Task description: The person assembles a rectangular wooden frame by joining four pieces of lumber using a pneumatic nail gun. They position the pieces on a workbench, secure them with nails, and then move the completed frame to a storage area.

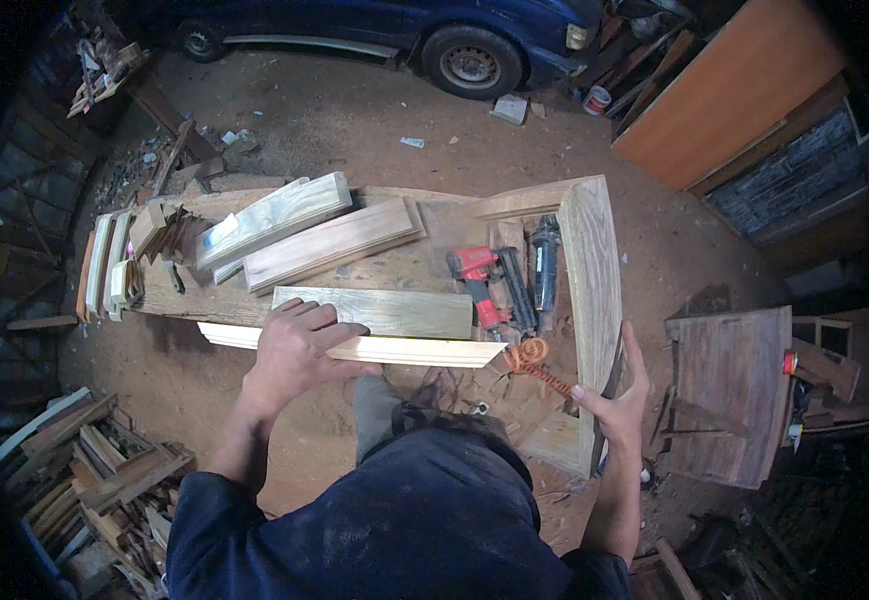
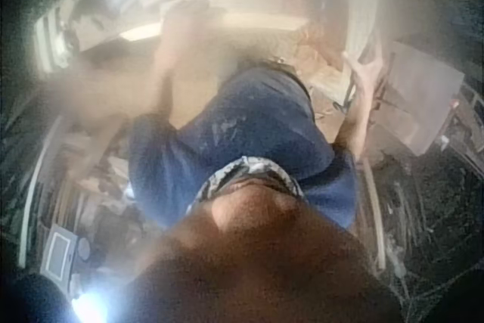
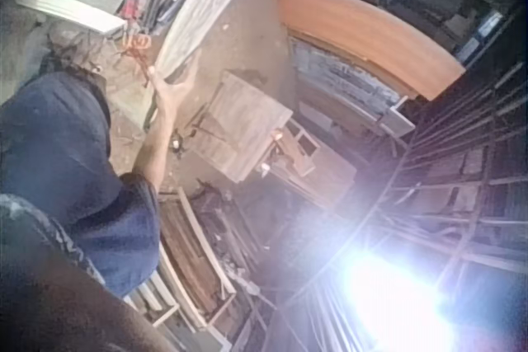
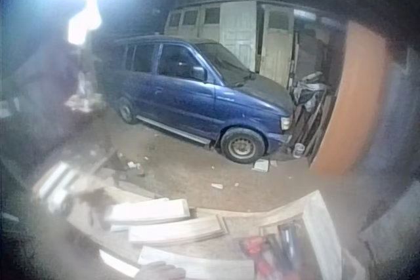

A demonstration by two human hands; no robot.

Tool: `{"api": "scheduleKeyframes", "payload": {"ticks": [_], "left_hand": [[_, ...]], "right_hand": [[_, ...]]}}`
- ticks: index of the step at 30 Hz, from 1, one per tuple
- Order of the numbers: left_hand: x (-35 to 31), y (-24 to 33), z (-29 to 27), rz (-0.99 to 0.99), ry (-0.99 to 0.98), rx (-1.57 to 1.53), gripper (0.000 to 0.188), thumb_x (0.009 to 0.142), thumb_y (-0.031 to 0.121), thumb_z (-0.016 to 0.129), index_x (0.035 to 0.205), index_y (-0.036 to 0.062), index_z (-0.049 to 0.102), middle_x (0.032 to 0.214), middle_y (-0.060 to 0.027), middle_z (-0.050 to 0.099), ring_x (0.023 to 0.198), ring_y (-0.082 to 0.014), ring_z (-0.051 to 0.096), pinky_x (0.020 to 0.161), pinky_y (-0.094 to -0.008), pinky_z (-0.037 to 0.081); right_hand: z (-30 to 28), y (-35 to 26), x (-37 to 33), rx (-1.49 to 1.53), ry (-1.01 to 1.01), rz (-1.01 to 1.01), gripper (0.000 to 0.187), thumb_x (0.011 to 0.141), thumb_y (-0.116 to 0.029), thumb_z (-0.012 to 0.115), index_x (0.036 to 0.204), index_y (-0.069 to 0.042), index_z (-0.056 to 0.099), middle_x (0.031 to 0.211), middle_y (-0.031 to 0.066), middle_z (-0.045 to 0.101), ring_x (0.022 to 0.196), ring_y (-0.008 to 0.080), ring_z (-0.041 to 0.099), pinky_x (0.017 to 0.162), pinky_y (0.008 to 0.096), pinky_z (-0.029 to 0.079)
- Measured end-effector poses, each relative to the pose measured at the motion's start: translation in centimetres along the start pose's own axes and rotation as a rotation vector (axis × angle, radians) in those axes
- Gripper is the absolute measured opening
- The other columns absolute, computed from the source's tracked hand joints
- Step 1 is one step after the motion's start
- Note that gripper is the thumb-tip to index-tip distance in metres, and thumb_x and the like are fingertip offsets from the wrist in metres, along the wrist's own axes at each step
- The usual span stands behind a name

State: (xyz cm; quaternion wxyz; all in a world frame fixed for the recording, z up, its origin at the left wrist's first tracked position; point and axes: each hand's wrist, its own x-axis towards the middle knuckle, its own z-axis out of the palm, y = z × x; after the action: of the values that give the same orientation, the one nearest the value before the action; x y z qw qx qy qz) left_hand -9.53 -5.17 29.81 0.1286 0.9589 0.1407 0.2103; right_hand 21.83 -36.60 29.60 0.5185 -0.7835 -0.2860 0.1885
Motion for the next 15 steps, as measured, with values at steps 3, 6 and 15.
{"api": "scheduleKeyframes", "payload": {"ticks": [3, 6, 15], "left_hand": [[0.0, -0.3, 0.3, -0.012, -0.030, -0.027, 0.049, 0.067, 0.057, 0.084, 0.088, 0.0137, 0.078, 0.073, -0.0034, 0.064, 0.069, -0.0243, 0.067, 0.068, -0.0380, 0.054], [0.4, -1.3, 1.5, -0.161, -0.234, -0.132, 0.054, 0.070, 0.061, 0.081, 0.099, 0.0154, 0.079, 0.082, -0.0069, 0.069, 0.081, -0.0276, 0.071, 0.078, -0.0409, 0.055], [-2.0, -11.9, 22.2, -0.324, -0.580, -0.343, 0.080, 0.070, 0.081, 0.070, 0.114, 0.0139, 0.078, 0.105, -0.0161, 0.075, 0.105, -0.0371, 0.070, 0.091, -0.0472, 0.054]], "right_hand": [[0.5, -0.4, -0.1, -0.003, 0.015, 0.013, 0.121, 0.056, -0.032, 0.092, 0.155, 0.009, 0.035, 0.153, 0.0253, 0.046, 0.141, 0.0337, 0.047, 0.120, 0.0446, 0.033], [1.1, -0.7, -0.1, -0.026, 0.022, 0.012, 0.121, 0.057, -0.033, 0.093, 0.155, 0.009, 0.035, 0.153, 0.0249, 0.046, 0.141, 0.0339, 0.046, 0.120, 0.0445, 0.034], [4.1, -1.6, -0.2, -0.124, -0.087, 0.037, 0.124, 0.060, -0.034, 0.093, 0.157, 0.009, 0.029, 0.155, 0.0238, 0.043, 0.142, 0.0321, 0.046, 0.121, 0.0421, 0.031]]}}
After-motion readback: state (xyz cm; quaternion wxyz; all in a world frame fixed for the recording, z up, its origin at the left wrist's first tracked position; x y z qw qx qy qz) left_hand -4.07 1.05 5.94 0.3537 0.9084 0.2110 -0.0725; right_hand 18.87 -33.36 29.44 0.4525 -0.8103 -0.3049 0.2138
